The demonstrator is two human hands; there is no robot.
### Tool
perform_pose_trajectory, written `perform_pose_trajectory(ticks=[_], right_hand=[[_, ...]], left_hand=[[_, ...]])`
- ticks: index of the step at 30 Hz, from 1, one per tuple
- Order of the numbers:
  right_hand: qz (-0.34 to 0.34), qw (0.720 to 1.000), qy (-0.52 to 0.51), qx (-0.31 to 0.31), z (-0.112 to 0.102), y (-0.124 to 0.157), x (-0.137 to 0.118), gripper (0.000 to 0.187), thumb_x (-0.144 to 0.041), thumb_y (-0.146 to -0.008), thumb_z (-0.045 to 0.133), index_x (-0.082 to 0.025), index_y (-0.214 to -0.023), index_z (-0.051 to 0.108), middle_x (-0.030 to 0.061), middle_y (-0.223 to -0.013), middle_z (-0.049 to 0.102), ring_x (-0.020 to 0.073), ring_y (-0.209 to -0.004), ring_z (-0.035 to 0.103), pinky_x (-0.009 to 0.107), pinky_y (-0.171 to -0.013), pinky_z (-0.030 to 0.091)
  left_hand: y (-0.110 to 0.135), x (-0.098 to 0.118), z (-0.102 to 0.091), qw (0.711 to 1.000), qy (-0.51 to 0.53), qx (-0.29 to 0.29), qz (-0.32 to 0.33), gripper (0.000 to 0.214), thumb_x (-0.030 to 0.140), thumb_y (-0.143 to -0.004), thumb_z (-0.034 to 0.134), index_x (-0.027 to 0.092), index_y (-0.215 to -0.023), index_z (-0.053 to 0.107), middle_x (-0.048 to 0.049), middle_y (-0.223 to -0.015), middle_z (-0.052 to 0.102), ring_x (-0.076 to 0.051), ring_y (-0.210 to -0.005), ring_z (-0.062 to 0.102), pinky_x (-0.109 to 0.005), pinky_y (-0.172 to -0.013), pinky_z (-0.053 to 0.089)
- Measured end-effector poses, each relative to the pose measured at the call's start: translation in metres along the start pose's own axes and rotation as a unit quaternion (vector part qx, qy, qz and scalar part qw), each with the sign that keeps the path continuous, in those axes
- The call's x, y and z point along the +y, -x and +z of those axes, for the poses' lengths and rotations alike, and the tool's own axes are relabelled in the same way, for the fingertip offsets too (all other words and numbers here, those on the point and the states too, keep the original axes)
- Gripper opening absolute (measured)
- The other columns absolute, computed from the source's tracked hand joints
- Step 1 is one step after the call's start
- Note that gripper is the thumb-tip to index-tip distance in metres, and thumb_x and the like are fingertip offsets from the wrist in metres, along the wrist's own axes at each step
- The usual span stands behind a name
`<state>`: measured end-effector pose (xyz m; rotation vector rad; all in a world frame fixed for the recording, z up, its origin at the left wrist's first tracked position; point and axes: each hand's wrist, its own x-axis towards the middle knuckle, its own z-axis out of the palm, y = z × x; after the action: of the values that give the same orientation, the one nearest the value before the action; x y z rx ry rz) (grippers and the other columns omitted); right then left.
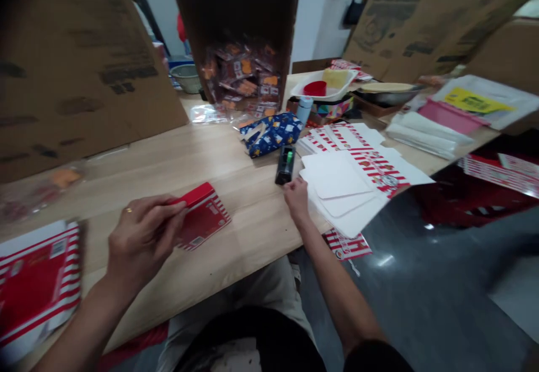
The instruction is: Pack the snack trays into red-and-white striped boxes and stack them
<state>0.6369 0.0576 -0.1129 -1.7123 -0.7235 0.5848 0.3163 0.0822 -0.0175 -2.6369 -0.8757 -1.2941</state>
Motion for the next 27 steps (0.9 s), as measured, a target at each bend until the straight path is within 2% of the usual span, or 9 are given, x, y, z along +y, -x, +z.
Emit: perform_pose_trajectory(ticks=[3, 6, 8, 10, 13, 17, 22, 24, 27], right_hand=[[-0.056, 0.994, -0.035, -0.089, 0.004, 0.037, -0.028, 0.013, -0.031, -0.082, 0.059, -0.018, -0.083, 0.06, -0.001, -0.068, 0.059, 0.0127, -0.06, 0.054, 0.024, -0.055, 0.044], [-0.128, 0.942, -0.104, -0.293, 0.012, 0.084, -0.072, 0.023, -0.029, -0.089, 0.06, -0.018, -0.107, 0.068, -0.0049, -0.061, 0.055, 0.0097, -0.048, 0.046, 0.022, -0.046, 0.037], [-0.135, 0.9, -0.141, -0.39, 0.022, 0.11, -0.101, 0.042, -0.024, -0.09, 0.058, -0.023, -0.132, 0.063, -0.0066, -0.059, 0.055, 0.0095, -0.045, 0.043, 0.022, -0.043, 0.037], [-0.11, 0.88, -0.17, -0.429, 0.034, 0.127, -0.122, 0.063, -0.022, -0.091, 0.057, -0.027, -0.153, 0.045, -0.0076, -0.059, 0.056, 0.0104, -0.043, 0.045, 0.023, -0.041, 0.04], [-0.064, 0.891, -0.19, -0.406, 0.056, 0.137, -0.136, 0.075, -0.022, -0.09, 0.057, -0.024, -0.161, 0.032, -0.0074, -0.058, 0.059, 0.0113, -0.041, 0.049, 0.023, -0.039, 0.044], [-0.029, 0.925, -0.161, -0.343, 0.077, 0.136, -0.129, 0.073, -0.023, -0.088, 0.058, -0.015, -0.157, 0.037, -0.0063, -0.054, 0.059, 0.0114, -0.038, 0.051, 0.022, -0.037, 0.045], [-0.037, 0.93, -0.153, -0.332, 0.08, 0.136, -0.117, 0.069, -0.027, -0.088, 0.06, -0.016, -0.154, 0.041, -0.0064, -0.055, 0.058, 0.0114, -0.038, 0.05, 0.023, -0.036, 0.044], [-0.05, 0.93, -0.165, -0.326, 0.081, 0.136, -0.113, 0.07, -0.028, -0.089, 0.061, -0.016, -0.154, 0.04, -0.0067, -0.057, 0.057, 0.0112, -0.041, 0.05, 0.022, -0.038, 0.045], [-0.065, 0.93, -0.185, -0.311, 0.085, 0.134, -0.108, 0.071, -0.029, -0.089, 0.061, -0.016, -0.155, 0.037, -0.0064, -0.061, 0.058, 0.0109, -0.046, 0.052, 0.022, -0.042, 0.046]], left_hand=[[0.003, 0.007, -0.005, 1.0, -0.006, -0.024, -0.013, 0.024, 0.013, -0.089, 0.064, 0.023, -0.11, 0.067, -0.0088, -0.107, 0.071, -0.025, -0.093, 0.067, -0.04, -0.08, 0.052], [0.003, 0.015, -0.006, 0.999, 0.007, -0.015, -0.032, 0.023, 0.011, -0.091, 0.061, 0.024, -0.11, 0.065, -0.0078, -0.105, 0.072, -0.023, -0.093, 0.068, -0.039, -0.081, 0.052], [0.003, 0.019, -0.007, 0.999, 0.014, -0.014, -0.046, 0.021, 0.012, -0.092, 0.059, 0.023, -0.111, 0.062, -0.0074, -0.101, 0.072, -0.023, -0.093, 0.068, -0.039, -0.083, 0.053], [0.004, 0.022, -0.008, 0.997, 0.018, -0.017, -0.068, 0.024, 0.014, -0.093, 0.059, 0.021, -0.116, 0.057, -0.0082, -0.102, 0.071, -0.024, -0.095, 0.068, -0.039, -0.084, 0.055], [0.009, 0.024, -0.008, 0.993, 0.037, -0.004, -0.115, 0.034, 0.018, -0.092, 0.06, 0.021, -0.124, 0.05, -0.0098, -0.108, 0.068, -0.024, -0.097, 0.069, -0.037, -0.082, 0.057], [0.014, 0.023, -0.007, 0.989, 0.059, 0.013, -0.136, 0.038, 0.019, -0.09, 0.063, 0.021, -0.124, 0.047, -0.0088, -0.107, 0.066, -0.023, -0.097, 0.069, -0.035, -0.078, 0.058], [0.008, 0.02, -0.014, 0.997, 0.05, -0.038, -0.042, 0.024, 0.012, -0.092, 0.056, 0.021, -0.114, 0.057, -0.0077, -0.101, 0.069, -0.023, -0.092, 0.066, -0.04, -0.083, 0.053], [0.003, 0.017, -0.016, 0.995, 0.076, -0.054, -0.042, 0.024, 0.011, -0.092, 0.054, 0.021, -0.114, 0.059, -0.0089, -0.103, 0.07, -0.023, -0.097, 0.065, -0.04, -0.085, 0.052], [-0.005, 0.011, -0.018, 0.988, 0.107, -0.07, -0.087, 0.014, 0.017, -0.094, 0.057, 0.02, -0.107, 0.062, -0.0085, -0.1, 0.071, -0.023, -0.095, 0.066, -0.039, -0.085, 0.051]])
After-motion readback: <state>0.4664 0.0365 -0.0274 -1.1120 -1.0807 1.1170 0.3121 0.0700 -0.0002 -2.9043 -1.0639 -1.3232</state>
